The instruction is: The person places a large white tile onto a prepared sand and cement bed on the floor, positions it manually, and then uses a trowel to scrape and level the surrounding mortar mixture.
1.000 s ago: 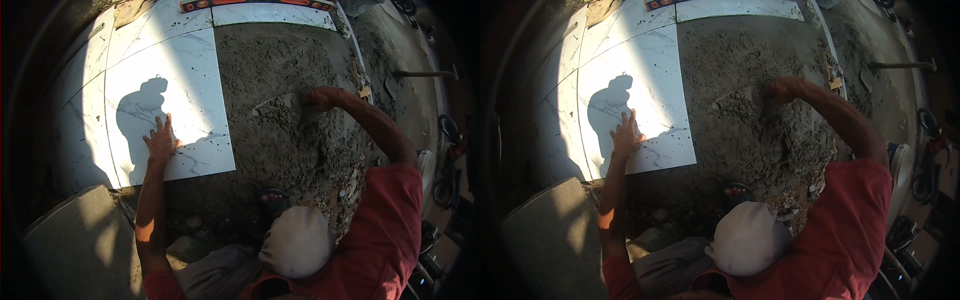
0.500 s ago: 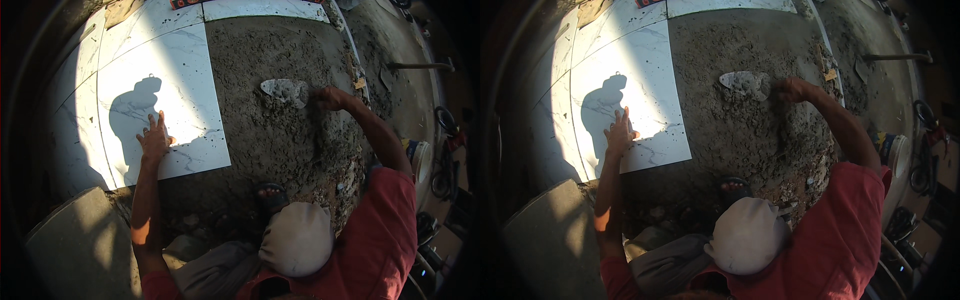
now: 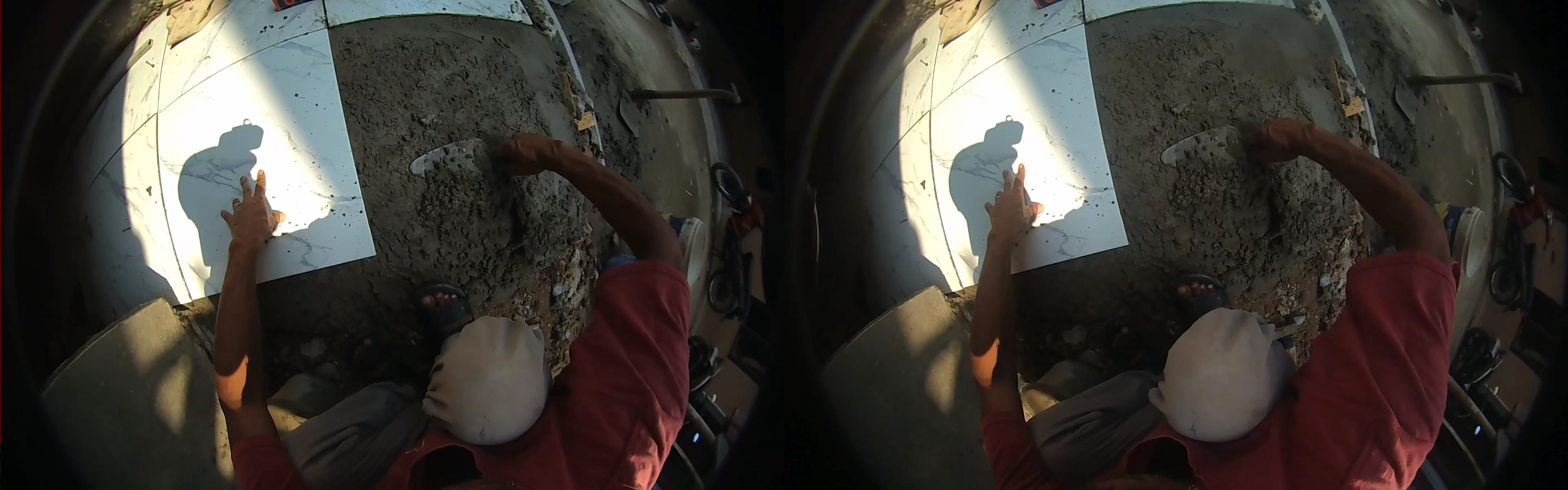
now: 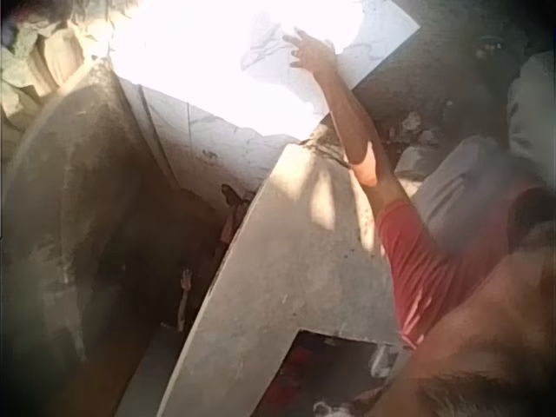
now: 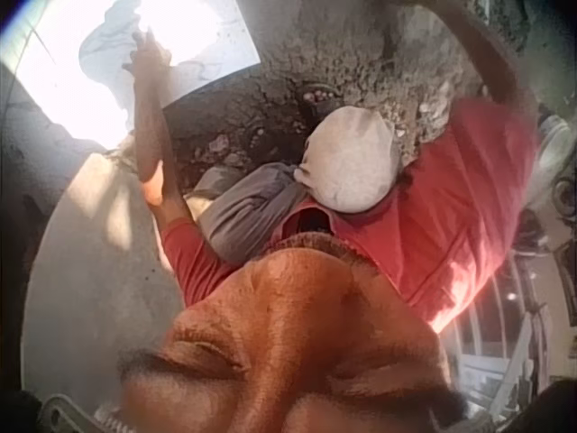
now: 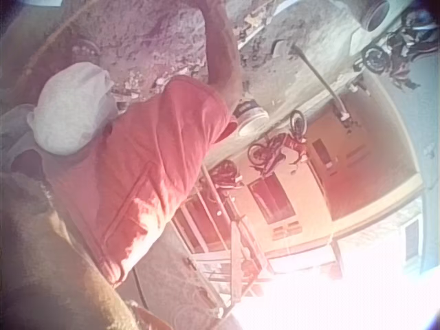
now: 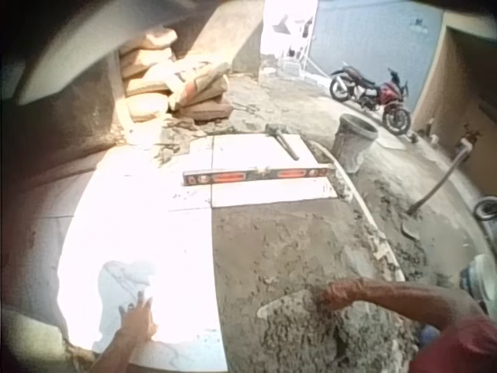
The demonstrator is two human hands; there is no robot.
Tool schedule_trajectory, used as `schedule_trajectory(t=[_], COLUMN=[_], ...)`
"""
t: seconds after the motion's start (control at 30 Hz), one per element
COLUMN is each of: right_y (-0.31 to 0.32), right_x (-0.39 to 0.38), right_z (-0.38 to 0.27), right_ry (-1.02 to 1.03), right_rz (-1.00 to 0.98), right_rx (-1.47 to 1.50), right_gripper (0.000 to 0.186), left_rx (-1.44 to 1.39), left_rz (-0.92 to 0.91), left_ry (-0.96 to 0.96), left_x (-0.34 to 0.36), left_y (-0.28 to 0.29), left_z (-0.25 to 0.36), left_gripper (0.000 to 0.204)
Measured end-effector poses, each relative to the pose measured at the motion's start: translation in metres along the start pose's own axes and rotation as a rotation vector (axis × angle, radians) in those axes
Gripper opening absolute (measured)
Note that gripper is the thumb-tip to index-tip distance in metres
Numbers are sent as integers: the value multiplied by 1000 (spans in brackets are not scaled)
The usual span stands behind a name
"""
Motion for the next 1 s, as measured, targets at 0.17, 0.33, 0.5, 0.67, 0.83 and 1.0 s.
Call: schedule_trajectory(t=[0.17,0.33,0.5,0.67,0.83,1.0], right_y=[-47,-56,-25,12,-37,-35], right_x=[-30,-70,-103,-28,21,13], right_z=[-13,-12,-6,-16,-73,-108], right_ry=[31,-60,-149,-52,150,-47], right_rz=[-17,-70,200,218,-18,-133], right_rx=[-177,-258,-113,144,65,-114], right_gripper=[24,24,29,40,33,25], left_rx=[-3,-8,12,-13,-5,-4], left_rz=[-53,-31,-64,-11,-89,-115], left_ry=[32,9,28,26,35,62], left_x=[-5,-1,3,3,5,6], left_y=[-1,-4,-7,-4,-8,-7], left_z=[-2,-2,-1,-8,-4,-5], left_gripper=[97,98,98,97,97,98])
Point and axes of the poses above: each hand's wrist, its own x-axis towards the middle knuckle, its own y-axis out of the back of the hand, z = x × y, the point moved 9 cm from there along x, towards the middle knuckle, and after that the axes turned 7 degrees about -z, right-handed, at the moved point
